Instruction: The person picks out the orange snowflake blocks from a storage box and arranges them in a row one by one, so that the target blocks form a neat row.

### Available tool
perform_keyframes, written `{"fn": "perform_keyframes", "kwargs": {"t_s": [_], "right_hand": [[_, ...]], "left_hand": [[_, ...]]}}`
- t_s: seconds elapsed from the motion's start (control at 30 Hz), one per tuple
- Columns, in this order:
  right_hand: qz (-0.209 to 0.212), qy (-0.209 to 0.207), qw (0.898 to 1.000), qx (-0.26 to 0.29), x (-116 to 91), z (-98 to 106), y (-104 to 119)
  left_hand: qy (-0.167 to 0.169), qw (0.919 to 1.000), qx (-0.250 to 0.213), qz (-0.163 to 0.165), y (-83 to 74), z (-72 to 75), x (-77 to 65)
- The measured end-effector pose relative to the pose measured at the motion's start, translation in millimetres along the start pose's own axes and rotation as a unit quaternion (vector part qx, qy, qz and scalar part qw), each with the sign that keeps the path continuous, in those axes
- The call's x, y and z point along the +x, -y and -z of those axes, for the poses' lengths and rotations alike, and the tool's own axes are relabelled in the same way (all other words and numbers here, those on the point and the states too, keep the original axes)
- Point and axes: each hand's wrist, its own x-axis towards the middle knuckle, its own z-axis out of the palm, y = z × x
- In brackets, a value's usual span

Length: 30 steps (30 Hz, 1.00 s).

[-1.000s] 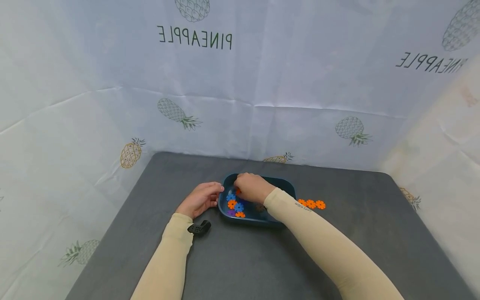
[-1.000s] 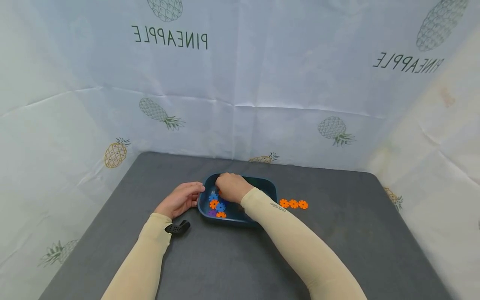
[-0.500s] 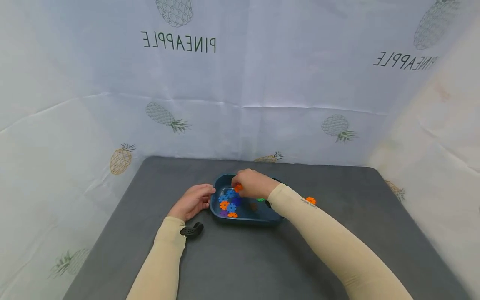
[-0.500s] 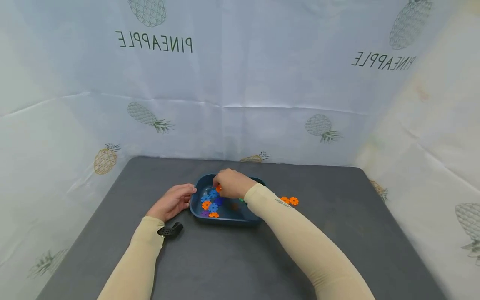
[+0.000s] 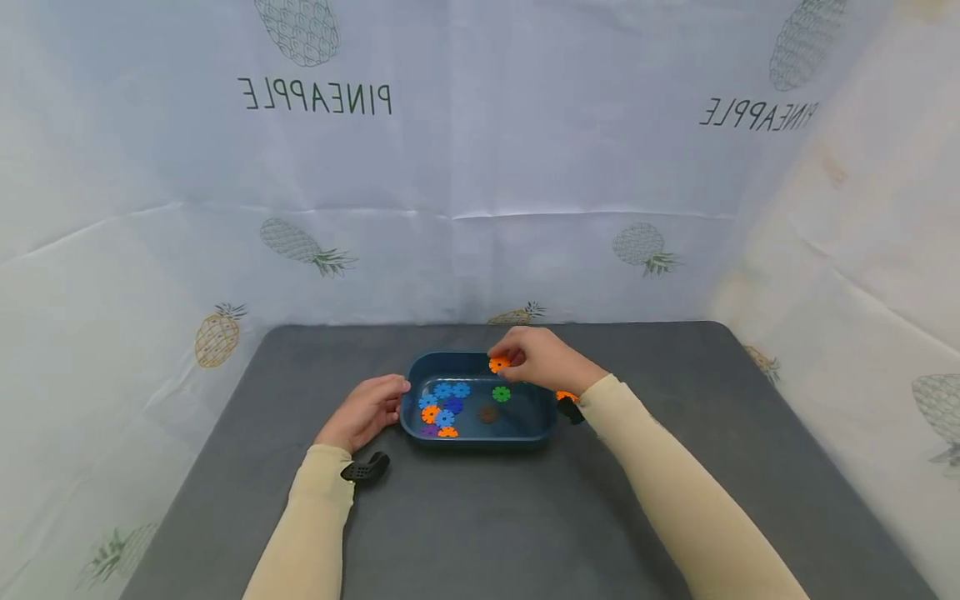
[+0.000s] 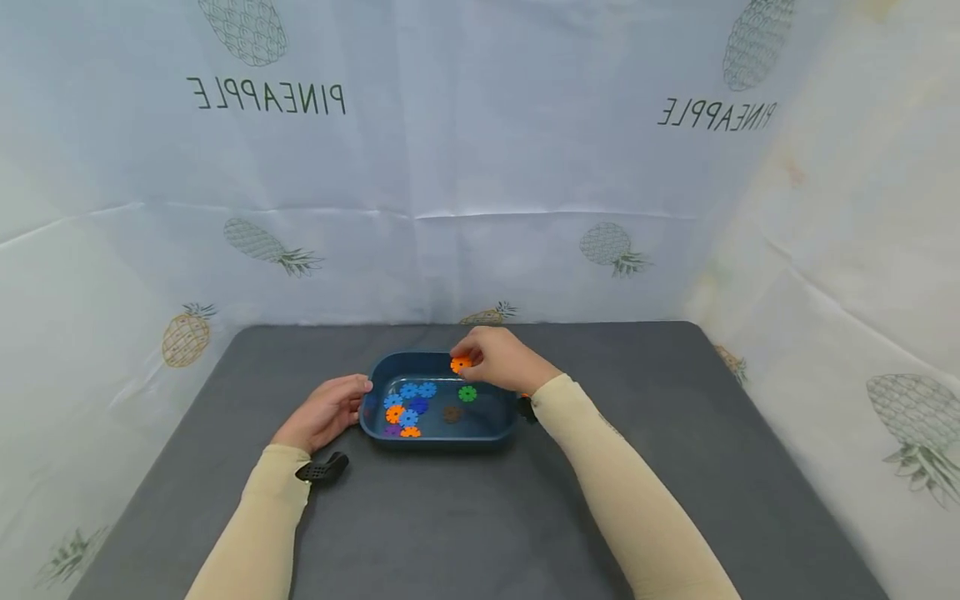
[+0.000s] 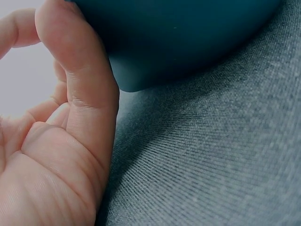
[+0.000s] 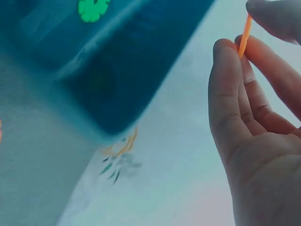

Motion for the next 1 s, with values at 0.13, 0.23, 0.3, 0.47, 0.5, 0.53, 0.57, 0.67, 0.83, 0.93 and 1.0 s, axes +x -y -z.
{"fn": "perform_keyframes", "kwargs": {"t_s": [0.13, 0.23, 0.3, 0.47, 0.5, 0.53, 0.57, 0.67, 0.83, 0.93, 1.0], "right_hand": [[-0.032, -0.047, 0.997, 0.054, -16.8, 5.4, -21.8], [-0.056, -0.076, 0.993, 0.073, -30.6, 7.0, -41.3], [-0.066, -0.093, 0.991, 0.076, -40.4, 7.5, -55.2], [-0.094, -0.132, 0.984, 0.070, -65.6, 7.9, -87.5], [-0.101, -0.138, 0.983, 0.067, -70.8, 7.8, -93.6], [-0.108, -0.144, 0.982, 0.063, -75.8, 7.2, -99.7], [-0.115, -0.149, 0.980, 0.061, -80.7, 6.7, -105.6], [-0.132, -0.160, 0.977, 0.052, -95.1, 5.1, -123.4], [-0.164, -0.170, 0.971, 0.042, -113.6, 4.5, -146.0], [-0.174, -0.170, 0.969, 0.033, -118.7, 5.5, -153.6], [-0.178, -0.167, 0.969, 0.024, -120.5, 6.4, -156.9]], "left_hand": [[-0.008, 0.9999, -0.004, 0.005, 2.7, 3.8, -0.6], [-0.012, 0.9999, -0.005, 0.007, 3.3, 4.5, -0.8], [-0.009, 0.9999, -0.004, 0.007, 3.1, 4.4, -0.8], [-0.004, 1.0000, -0.005, 0.004, 2.1, 4.1, 0.1], [-0.004, 1.0000, -0.005, 0.004, 2.1, 3.9, 0.3], [-0.005, 1.0000, -0.006, 0.004, 2.0, 3.6, 0.4], [-0.003, 1.0000, -0.006, 0.005, 2.0, 3.3, 0.4], [-0.002, 1.0000, -0.005, 0.007, 2.0, 2.1, -0.1], [-0.002, 0.9999, -0.008, 0.009, 1.7, -0.1, 0.2], [-0.002, 1.0000, 0.001, 0.006, 1.0, -0.2, 1.2], [-0.004, 1.0000, 0.005, 0.003, 0.6, -0.1, 2.1]]}}
